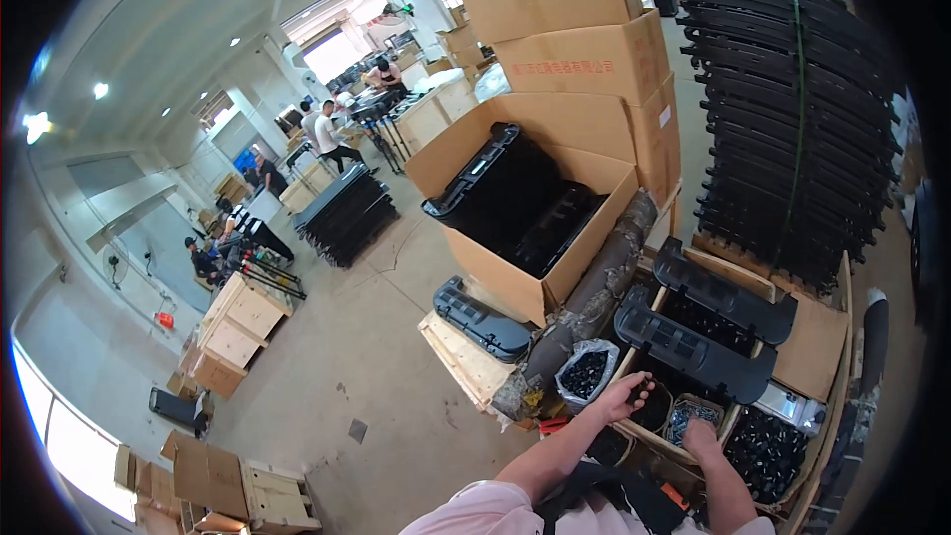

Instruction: Assembling plastic components by inserting screws and packing them into boxes in a factory setting.

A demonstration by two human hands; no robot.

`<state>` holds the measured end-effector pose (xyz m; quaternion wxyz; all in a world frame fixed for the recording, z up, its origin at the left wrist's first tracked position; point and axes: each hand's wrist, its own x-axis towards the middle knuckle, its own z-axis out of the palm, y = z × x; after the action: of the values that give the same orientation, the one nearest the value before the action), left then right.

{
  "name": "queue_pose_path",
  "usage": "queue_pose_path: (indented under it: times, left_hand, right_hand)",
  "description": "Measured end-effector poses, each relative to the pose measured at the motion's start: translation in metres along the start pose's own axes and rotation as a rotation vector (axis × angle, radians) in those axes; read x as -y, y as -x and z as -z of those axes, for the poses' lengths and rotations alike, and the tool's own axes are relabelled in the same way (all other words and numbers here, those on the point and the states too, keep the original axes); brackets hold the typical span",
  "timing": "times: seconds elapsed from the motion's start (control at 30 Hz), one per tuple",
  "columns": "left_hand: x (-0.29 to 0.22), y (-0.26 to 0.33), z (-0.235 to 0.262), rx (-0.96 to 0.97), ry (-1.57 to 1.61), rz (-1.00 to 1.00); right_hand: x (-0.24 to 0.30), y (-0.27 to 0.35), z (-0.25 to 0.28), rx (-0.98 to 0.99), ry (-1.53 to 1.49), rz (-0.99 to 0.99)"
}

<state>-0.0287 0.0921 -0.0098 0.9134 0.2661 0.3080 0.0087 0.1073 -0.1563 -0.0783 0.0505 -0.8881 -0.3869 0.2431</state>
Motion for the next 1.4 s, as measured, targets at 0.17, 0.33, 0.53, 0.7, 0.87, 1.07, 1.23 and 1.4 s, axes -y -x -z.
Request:
queue_pose_path:
  times: [0.17,0.33,0.53,0.7,0.87,1.07,1.23,1.4]
  left_hand:
    - [-0.003,-0.001,-0.004,-0.016,0.011,0.070]
    - [0.002,-0.001,-0.007,-0.004,-0.101,0.087]
    - [0.003,-0.003,-0.004,-0.043,-0.177,0.043]
    - [0.005,-0.001,-0.008,-0.033,-0.235,-0.022]
    - [0.010,-0.001,-0.005,-0.008,-0.283,-0.022]
    - [0.014,-0.005,-0.005,-0.006,-0.362,-0.037]
    - [0.012,-0.004,-0.010,-0.019,-0.413,-0.034]
    - [0.014,-0.001,-0.006,-0.021,-0.421,-0.048]
  right_hand:
    - [0.003,0.009,0.007,-0.161,-0.037,-0.005]
    - [0.008,0.017,0.008,-0.232,-0.108,-0.070]
    - [0.014,0.011,0.016,-0.241,-0.126,-0.057]
    - [0.013,0.007,0.014,-0.254,-0.127,-0.067]
    - [0.013,0.010,0.011,-0.328,-0.216,-0.035]
    - [0.019,0.013,0.025,-0.329,-0.256,-0.065]
    - [0.015,0.008,0.020,-0.318,-0.237,-0.067]
    - [0.013,0.005,0.013,-0.410,-0.099,0.031]
